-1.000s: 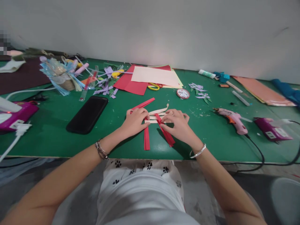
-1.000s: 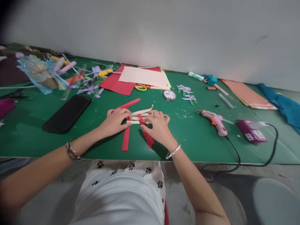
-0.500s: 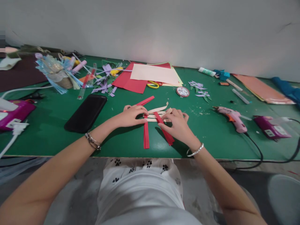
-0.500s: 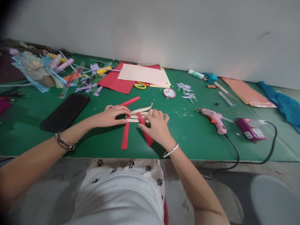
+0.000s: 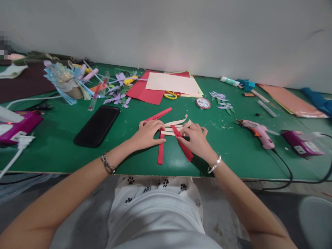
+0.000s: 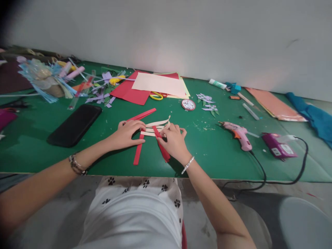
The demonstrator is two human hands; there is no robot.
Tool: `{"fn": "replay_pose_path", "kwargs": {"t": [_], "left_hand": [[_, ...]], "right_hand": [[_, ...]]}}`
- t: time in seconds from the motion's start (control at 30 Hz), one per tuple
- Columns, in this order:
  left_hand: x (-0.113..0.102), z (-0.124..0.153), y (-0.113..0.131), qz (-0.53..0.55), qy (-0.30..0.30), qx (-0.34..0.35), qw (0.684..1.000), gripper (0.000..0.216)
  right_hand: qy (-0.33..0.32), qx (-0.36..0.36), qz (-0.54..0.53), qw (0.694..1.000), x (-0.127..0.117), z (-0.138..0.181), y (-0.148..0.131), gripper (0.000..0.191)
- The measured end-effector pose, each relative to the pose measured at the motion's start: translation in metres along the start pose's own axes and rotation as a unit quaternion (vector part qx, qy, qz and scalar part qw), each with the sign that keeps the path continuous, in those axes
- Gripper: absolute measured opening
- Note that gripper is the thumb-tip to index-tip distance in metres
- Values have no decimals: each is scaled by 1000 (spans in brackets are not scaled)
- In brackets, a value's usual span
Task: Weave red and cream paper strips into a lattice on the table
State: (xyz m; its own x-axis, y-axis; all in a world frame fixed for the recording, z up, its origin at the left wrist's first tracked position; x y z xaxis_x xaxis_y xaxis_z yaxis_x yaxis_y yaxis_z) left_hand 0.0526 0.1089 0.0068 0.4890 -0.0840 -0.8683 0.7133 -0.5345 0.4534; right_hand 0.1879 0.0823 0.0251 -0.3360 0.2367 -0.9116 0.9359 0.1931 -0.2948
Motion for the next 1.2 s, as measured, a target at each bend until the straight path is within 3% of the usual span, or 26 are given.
{"fn": "replay_pose_path", "kwargs": {"t": [0.37,0.8,1.2], "left_hand": [[1,1,-2,12,-5,-4,1000,24],[-2,-6,-1,17,44,-23,999,18],[-4,-8,-1,17,49,-28,998,17]], "right_hand": [[-8,7,10,1000,0,0,2,12],[5,7,-2,1000,3,-1,3,12],[6,7,4,1000,2,-1,2,12]]}}
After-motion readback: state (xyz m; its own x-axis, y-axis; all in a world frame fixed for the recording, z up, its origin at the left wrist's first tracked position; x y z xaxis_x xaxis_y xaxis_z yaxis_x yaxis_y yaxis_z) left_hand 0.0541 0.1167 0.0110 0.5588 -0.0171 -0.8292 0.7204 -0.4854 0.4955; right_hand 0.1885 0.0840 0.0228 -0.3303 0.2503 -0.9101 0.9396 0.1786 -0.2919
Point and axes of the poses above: each hand's wrist, its own z-axis away from the middle knuckle, its own x-axis out of the palm, y = z × x, the point moved 8 cm from there along -z, towards the middle knuckle, and after that the axes turned 10 degrees about y, right-handed, at the moved point
